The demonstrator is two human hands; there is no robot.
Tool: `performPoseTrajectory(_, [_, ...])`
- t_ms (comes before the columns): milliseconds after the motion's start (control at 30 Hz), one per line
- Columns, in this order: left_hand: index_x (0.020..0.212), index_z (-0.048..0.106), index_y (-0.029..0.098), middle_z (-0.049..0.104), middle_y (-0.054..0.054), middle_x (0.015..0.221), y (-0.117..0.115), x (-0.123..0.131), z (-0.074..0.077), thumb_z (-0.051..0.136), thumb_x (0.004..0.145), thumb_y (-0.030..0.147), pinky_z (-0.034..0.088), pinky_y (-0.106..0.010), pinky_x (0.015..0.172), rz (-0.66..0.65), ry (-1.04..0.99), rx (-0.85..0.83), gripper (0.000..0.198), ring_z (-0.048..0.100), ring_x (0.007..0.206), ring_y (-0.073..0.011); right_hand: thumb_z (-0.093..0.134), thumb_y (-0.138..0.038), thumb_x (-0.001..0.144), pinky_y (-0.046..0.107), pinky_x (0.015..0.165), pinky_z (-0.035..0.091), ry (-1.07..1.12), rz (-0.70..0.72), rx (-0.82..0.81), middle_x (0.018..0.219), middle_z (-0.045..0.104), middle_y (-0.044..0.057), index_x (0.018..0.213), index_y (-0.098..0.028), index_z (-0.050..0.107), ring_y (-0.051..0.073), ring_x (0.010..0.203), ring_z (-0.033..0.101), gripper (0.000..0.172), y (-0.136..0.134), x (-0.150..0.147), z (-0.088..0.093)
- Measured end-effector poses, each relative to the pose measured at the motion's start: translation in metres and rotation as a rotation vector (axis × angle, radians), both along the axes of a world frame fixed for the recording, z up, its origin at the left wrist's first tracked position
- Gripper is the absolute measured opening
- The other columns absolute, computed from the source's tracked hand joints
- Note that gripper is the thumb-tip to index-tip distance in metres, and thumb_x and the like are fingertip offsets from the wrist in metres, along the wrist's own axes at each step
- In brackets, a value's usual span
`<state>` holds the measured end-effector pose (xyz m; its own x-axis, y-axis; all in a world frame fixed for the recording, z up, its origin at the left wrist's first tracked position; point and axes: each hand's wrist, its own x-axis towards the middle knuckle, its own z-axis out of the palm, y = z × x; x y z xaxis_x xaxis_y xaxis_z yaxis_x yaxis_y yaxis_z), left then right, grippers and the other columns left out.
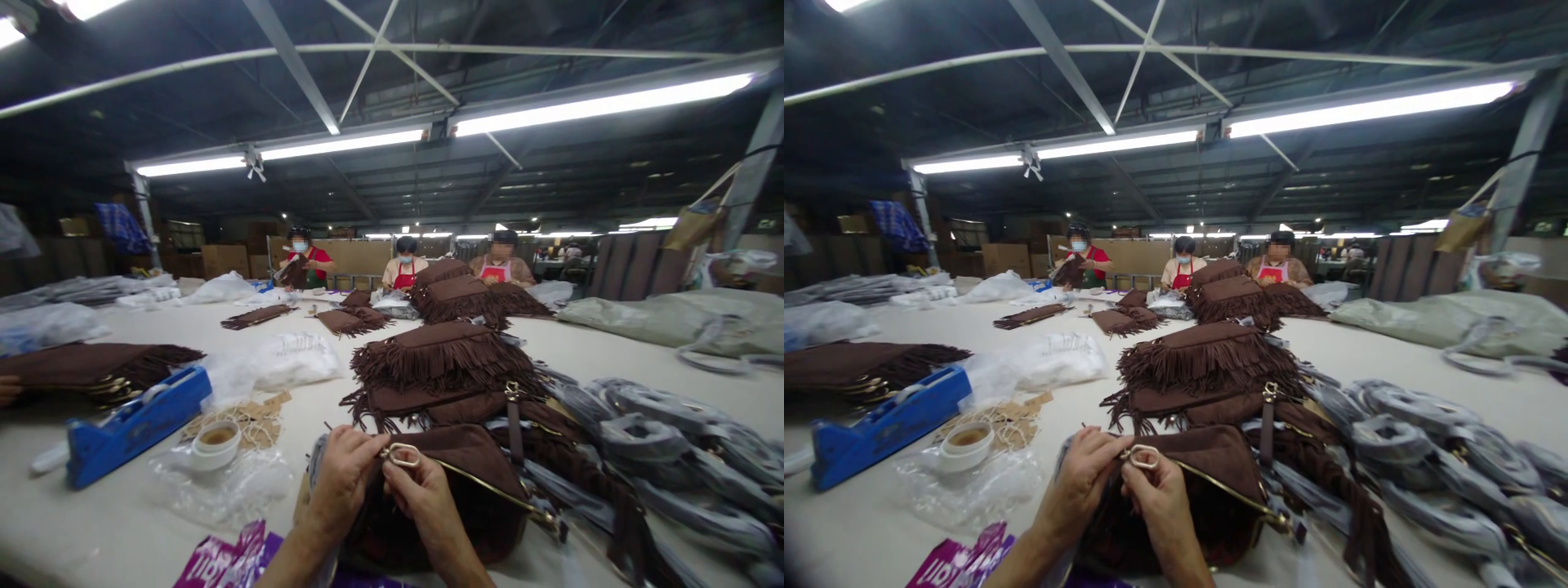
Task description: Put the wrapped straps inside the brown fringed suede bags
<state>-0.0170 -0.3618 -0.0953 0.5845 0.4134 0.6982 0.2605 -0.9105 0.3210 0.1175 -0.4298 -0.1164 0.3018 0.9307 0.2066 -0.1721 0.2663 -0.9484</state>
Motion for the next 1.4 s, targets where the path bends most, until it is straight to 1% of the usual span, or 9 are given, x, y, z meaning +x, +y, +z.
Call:
performPoseTrajectory(167, [0.118,0.067,0.029,0.068,-0.007,0.108,-0.016,-0.001,0.014,0.049,0.09,0.02,0.033,-0.044,0.105,-0.074,-0.002,-0.219,0.035,0.058,0.104,-0.0239,0.074,-0.061,0.068,0.02,0.042,0.024,-0.023,-0.015,0.05,0.054,0.046,-0.006,0.072,-0.016,0.059,0.007,0.046,0.033,0.048,0.0,0.002,0.002])
performPoseTrajectory(300, [0.088,0.075,0.022,0.069,-0.008,0.094,-0.024,0.01,0.018,0.051,0.09,0.031,0.044,-0.036,0.089,-0.019,-0.148,-0.417,0.025,0.06,0.094,-0.0239,0.074,-0.061,0.068,0.02,0.043,0.025,-0.061,-0.023,0.052,0.055,0.042,-0.008,0.069,-0.018,0.055,0.008,0.048,0.032,0.047,-0.001,0.002,0.003])
performPoseTrajectory(567, [0.06,0.054,0.02,0.055,-0.002,0.065,-0.007,0.027,0.037,0.05,0.082,0.028,0.039,-0.029,0.067,0.154,-0.252,-0.34,0.024,0.051,0.068,-0.0181,0.067,-0.059,0.078,0.022,0.05,0.035,-0.189,-0.24,0.028,0.064,0.053,-0.004,0.079,-0.019,0.059,0.011,0.055,0.044,0.041,-0.023,0.004,0.001])
performPoseTrajectory(733, [0.073,0.052,0.019,0.056,0.001,0.059,-0.029,0.03,0.045,0.055,0.08,0.054,0.041,-0.026,0.055,-0.206,-0.446,-1.136,0.035,0.051,0.051,-0.0136,0.072,-0.059,0.073,0.017,0.038,0.018,0.266,-0.216,0.084,0.054,0.041,-0.01,0.077,-0.022,0.05,0.005,0.041,0.025,0.044,-0.031,0.005,0.016])
performPoseTrajectory(833, [0.071,0.058,0.017,0.062,-0.003,0.072,-0.045,0.026,0.035,0.062,0.079,0.05,0.046,-0.028,0.069,-0.346,-0.389,-1.038,0.034,0.06,0.069,-0.0169,0.078,-0.054,0.067,0.016,0.037,0.018,0.431,-0.248,0.134,0.055,0.045,-0.01,0.079,-0.022,0.05,0.004,0.039,0.025,0.044,-0.03,0.009,0.026])
performPoseTrajectory(967, [0.067,0.063,0.017,0.065,-0.004,0.077,-0.046,0.03,0.022,0.06,0.085,0.041,0.044,-0.028,0.078,-0.331,-0.292,-0.737,0.03,0.059,0.078,-0.0184,0.076,-0.053,0.071,0.016,0.038,0.018,0.35,-0.24,0.174,0.053,0.043,-0.01,0.082,-0.022,0.052,0.004,0.039,0.025,0.041,-0.029,0.013,0.029])
performPoseTrajectory(1167, [0.062,0.056,0.016,0.053,0.003,0.055,-0.025,0.066,0.008,0.076,0.066,0.05,0.038,-0.022,0.054,-0.387,-0.676,-1.267,0.04,0.048,0.053,-0.0109,0.067,-0.061,0.078,0.017,0.039,0.021,0.023,-0.129,0.16,0.055,0.041,-0.009,0.078,-0.019,0.054,0.004,0.042,0.029,0.044,-0.022,0.012,0.029])
performPoseTrajectory(1267, [0.061,0.055,0.015,0.054,0.002,0.052,-0.024,0.072,0.003,0.075,0.069,0.054,0.033,-0.019,0.048,-0.523,-0.602,-1.392,0.045,0.044,0.046,-0.0075,0.068,-0.065,0.073,0.017,0.038,0.02,0.014,-0.109,0.092,0.052,0.038,-0.011,0.083,-0.02,0.054,0.004,0.041,0.027,0.049,-0.012,0.021,0.04])
performPoseTrajectory(1400, [0.066,0.056,0.015,0.067,-0.004,0.071,-0.029,0.059,0.007,0.076,0.068,0.053,0.039,-0.019,0.048,-0.563,-0.505,-1.429,0.043,0.057,0.06,-0.012,0.071,-0.064,0.07,0.016,0.037,0.02,-0.016,-0.077,0.017,0.055,0.043,-0.01,0.083,-0.019,0.054,0.004,0.041,0.029,0.05,-0.003,0.037,0.051])
